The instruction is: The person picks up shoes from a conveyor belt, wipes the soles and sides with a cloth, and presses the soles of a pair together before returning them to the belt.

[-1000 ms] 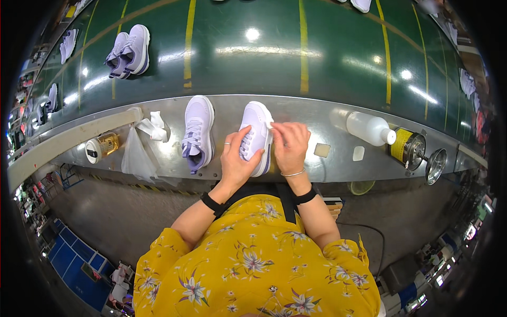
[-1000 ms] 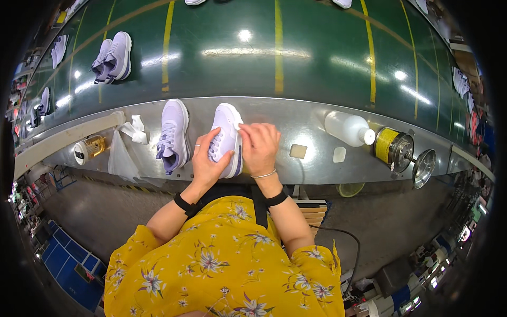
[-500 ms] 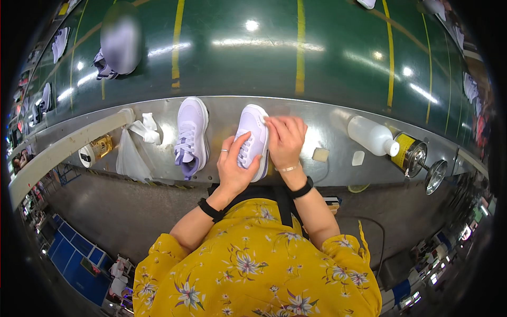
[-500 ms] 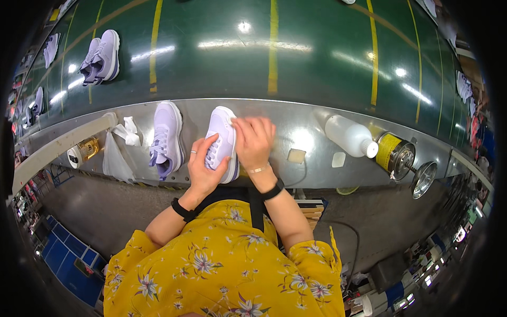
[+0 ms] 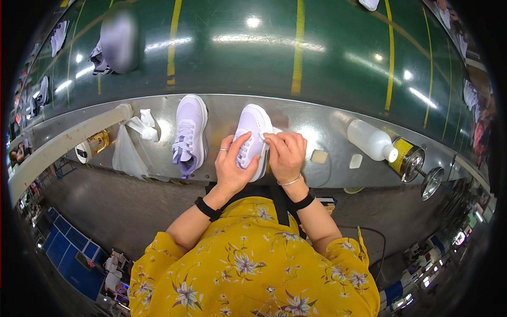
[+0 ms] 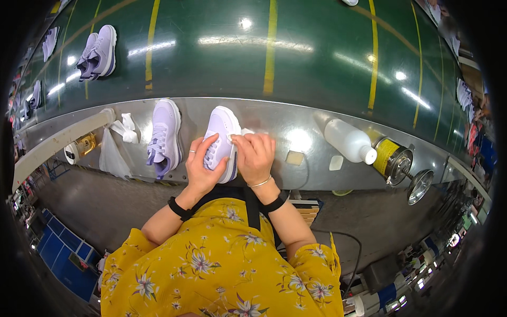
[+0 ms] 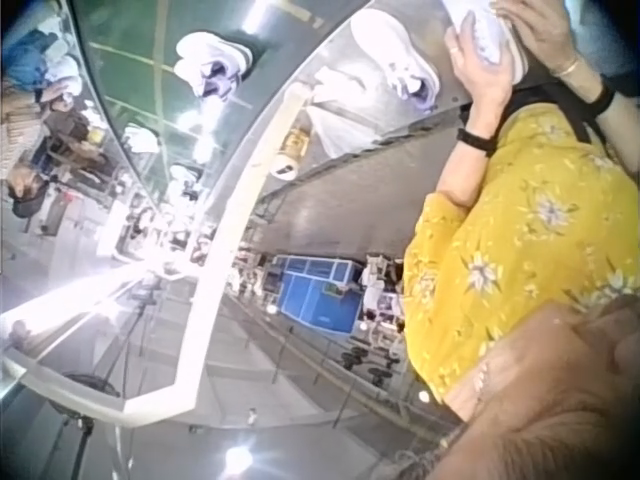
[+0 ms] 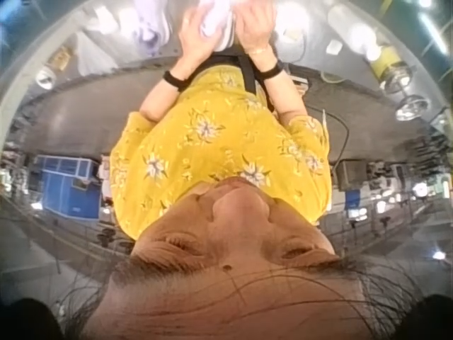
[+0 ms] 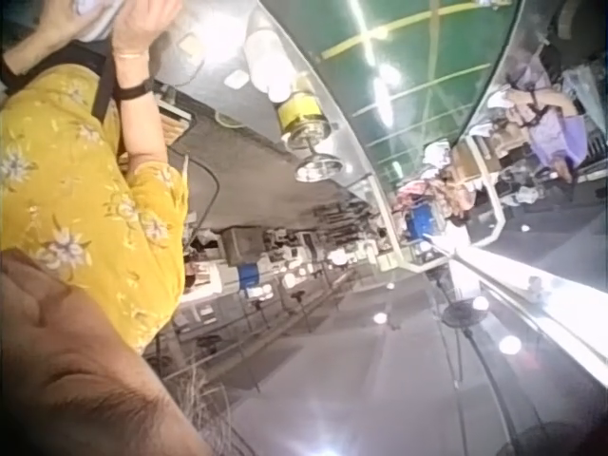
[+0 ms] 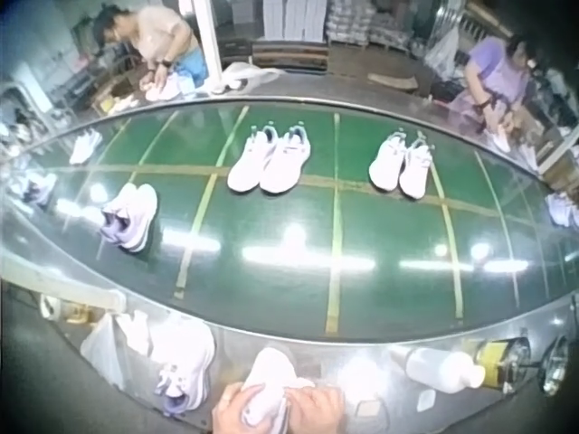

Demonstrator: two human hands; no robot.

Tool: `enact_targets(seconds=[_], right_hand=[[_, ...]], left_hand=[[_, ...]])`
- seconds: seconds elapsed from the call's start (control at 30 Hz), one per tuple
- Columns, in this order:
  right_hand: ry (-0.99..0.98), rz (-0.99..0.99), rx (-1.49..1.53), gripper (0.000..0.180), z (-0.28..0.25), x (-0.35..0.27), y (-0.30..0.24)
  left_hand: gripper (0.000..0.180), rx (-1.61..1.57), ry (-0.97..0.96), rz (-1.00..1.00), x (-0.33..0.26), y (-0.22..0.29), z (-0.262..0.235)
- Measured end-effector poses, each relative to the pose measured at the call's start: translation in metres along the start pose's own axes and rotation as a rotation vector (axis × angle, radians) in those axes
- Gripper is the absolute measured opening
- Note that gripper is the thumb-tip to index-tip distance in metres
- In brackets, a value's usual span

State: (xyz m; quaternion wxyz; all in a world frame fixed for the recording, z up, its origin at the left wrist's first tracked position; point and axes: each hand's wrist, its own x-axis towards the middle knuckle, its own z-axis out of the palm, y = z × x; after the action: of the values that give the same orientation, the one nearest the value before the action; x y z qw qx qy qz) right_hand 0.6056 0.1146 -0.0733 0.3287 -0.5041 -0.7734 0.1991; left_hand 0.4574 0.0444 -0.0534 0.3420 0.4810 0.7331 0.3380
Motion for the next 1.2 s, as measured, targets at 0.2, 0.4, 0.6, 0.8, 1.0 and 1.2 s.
enact_targets(seconds=[0.2, 0.4, 0.6, 0.8, 1.0, 1.2], right_hand=[[0.051, -0.002, 0.001, 0.015, 0.016, 0.026, 0.002], [0.023, 0.029, 0.022, 0.017, 0.005, -0.012, -0.009], [0.075, 0.065, 0.006, 0.015, 0.031, 0.038, 0.007], [0.067, 0.064, -0.011, 0.010, 0.014, 0.005, -0.003], [-0.032, 0.166, 0.069, 0.011, 0.039, 0.058, 0.009], [-0.298, 0.569, 0.466, 0.013, 0.014, 0.056, 0.044]], left_hand=[[0.060, 0.007, 0.011, 0.005, 0.001, -0.001, 0.003], [0.060, 0.001, 0.007, 0.016, 0.000, -0.001, 0.000], [0.060, -0.030, -0.017, -0.017, 0.003, 0.002, 0.001], [0.061, -0.034, -0.002, -0.017, 0.000, -0.002, -0.002], [0.062, -0.014, 0.002, 0.013, 0.001, 0.002, 0.000], [0.063, 0.247, -0.190, 0.171, 0.005, 0.019, -0.023]])
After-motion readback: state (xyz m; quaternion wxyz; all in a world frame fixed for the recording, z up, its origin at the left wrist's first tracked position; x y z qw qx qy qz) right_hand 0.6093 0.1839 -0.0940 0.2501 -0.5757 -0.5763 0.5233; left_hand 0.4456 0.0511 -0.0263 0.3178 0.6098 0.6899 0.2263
